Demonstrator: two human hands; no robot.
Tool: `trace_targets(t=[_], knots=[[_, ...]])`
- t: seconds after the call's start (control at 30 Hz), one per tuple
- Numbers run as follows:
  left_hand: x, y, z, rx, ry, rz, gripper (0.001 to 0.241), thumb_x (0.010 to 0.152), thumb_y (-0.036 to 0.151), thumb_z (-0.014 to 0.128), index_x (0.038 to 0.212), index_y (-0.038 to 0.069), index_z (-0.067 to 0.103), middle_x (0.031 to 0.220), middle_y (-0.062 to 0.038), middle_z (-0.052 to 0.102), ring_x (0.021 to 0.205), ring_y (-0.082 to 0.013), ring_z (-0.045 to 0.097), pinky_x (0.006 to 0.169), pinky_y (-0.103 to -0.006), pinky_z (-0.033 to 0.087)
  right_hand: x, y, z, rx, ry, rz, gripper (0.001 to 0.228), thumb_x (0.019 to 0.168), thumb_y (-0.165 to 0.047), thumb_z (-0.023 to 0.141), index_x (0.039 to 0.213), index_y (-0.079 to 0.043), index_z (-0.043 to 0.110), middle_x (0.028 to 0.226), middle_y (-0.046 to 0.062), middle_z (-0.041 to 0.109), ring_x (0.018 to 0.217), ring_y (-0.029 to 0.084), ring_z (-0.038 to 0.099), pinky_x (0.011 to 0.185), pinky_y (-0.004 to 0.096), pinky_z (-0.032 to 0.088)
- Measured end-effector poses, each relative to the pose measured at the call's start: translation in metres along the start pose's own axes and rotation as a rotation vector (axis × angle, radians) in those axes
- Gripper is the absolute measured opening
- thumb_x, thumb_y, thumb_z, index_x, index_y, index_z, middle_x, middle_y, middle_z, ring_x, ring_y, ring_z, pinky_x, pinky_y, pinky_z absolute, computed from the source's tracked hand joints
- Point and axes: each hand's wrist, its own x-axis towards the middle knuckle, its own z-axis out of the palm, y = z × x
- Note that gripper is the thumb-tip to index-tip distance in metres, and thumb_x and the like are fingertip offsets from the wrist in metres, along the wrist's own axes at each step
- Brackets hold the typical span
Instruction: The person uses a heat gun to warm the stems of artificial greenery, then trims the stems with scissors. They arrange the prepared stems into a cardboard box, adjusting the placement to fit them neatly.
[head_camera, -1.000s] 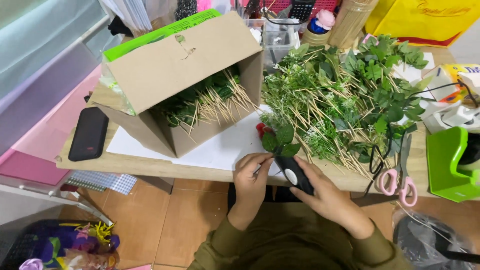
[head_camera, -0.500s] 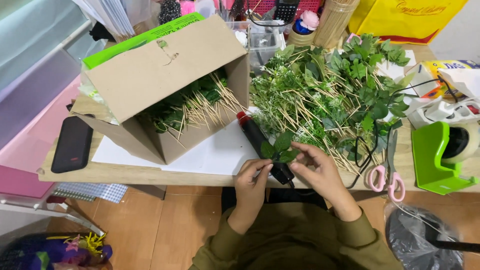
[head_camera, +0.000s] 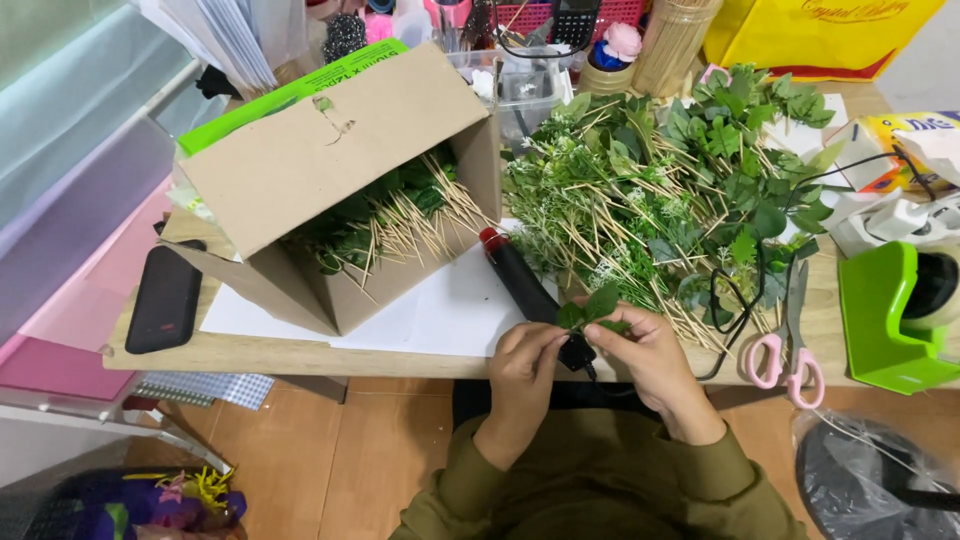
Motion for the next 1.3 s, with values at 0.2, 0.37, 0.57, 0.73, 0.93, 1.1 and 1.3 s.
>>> trace_targets(t=[0.2, 0.37, 0.57, 0.73, 0.93, 1.1, 1.3], knots=[[0.003, 0.008, 0.0, 0.031, -0.012, 0.04, 0.01, 0.095, 0.005, 0.068, 0.1, 0.006, 0.077, 0.086, -0.002, 0.072, 0.078, -0.02, 0.071, 0.067, -0.0291, 0.055, -0.008, -0.033, 0.019, 0.045, 0.041, 0.043, 0.005, 0.082, 0.001, 0.08, 0.083, 0.002, 0.075, 0.061, 0.002, 0.059, 0.057, 0.006, 0.049, 0.054, 0.017, 0.042], [0.001, 0.009, 0.002, 0.025, -0.035, 0.021, 0.009, 0.096, 0.005, 0.068, 0.099, 0.006, 0.077, 0.084, -0.003, 0.072, 0.074, -0.0202, 0.07, 0.065, -0.0289, 0.055, -0.005, 0.015, -0.01, 0.105, 0.067, 0.015, 0.006, 0.084, 0.001, 0.078, 0.085, -0.001, 0.072, 0.061, 0.002, 0.062, 0.056, 0.005, 0.054, 0.055, 0.016, 0.044], [0.001, 0.013, 0.004, -0.017, -0.072, -0.005, 0.009, 0.095, 0.005, 0.069, 0.1, 0.005, 0.077, 0.084, -0.005, 0.073, 0.075, -0.0213, 0.071, 0.066, -0.0298, 0.056, -0.006, 0.021, -0.022, 0.127, 0.103, 0.024, 0.007, 0.093, -0.005, 0.07, 0.091, 0.002, 0.072, 0.067, 0.004, 0.061, 0.058, 0.007, 0.052, 0.057, 0.02, 0.047], [-0.003, 0.019, 0.007, 0.013, -0.098, 0.026, 0.009, 0.093, 0.004, 0.07, 0.098, 0.006, 0.077, 0.082, -0.003, 0.073, 0.074, -0.0212, 0.07, 0.069, -0.0314, 0.055, -0.009, -0.013, -0.014, 0.138, 0.099, 0.021, 0.009, 0.094, -0.006, 0.068, 0.098, 0.001, 0.073, 0.073, 0.004, 0.064, 0.066, 0.007, 0.058, 0.064, 0.024, 0.058], [-0.008, 0.02, 0.004, 0.036, -0.057, 0.059, 0.011, 0.091, 0.004, 0.073, 0.098, 0.01, 0.077, 0.085, -0.001, 0.072, 0.08, -0.0223, 0.07, 0.074, -0.0333, 0.054, -0.011, -0.027, -0.011, 0.045, 0.067, 0.014, 0.018, 0.09, -0.005, 0.072, 0.105, 0.003, 0.076, 0.107, 0.013, 0.077, 0.096, 0.013, 0.065, 0.087, 0.031, 0.054], [-0.011, 0.022, -0.003, 0.134, -0.114, 0.271, 0.012, 0.103, 0.01, 0.061, 0.097, 0.007, 0.07, 0.092, -0.009, 0.07, 0.082, -0.0292, 0.066, 0.076, -0.0408, 0.045, -0.01, -0.017, -0.021, 0.017, 0.035, 0.112, 0.017, 0.092, -0.003, 0.064, 0.103, 0.006, 0.072, 0.12, 0.021, 0.074, 0.101, 0.025, 0.069, 0.086, 0.037, 0.057], [-0.022, 0.005, -0.007, 0.194, -0.164, 0.209, 0.015, 0.107, 0.014, 0.057, 0.111, 0.014, 0.071, 0.092, -0.004, 0.062, 0.084, -0.0274, 0.059, 0.081, -0.0409, 0.038, -0.009, -0.008, -0.026, -0.053, -0.025, 0.04, 0.016, 0.094, -0.005, 0.06, 0.094, 0.007, 0.072, 0.125, 0.025, 0.073, 0.109, 0.029, 0.071, 0.091, 0.039, 0.059]])
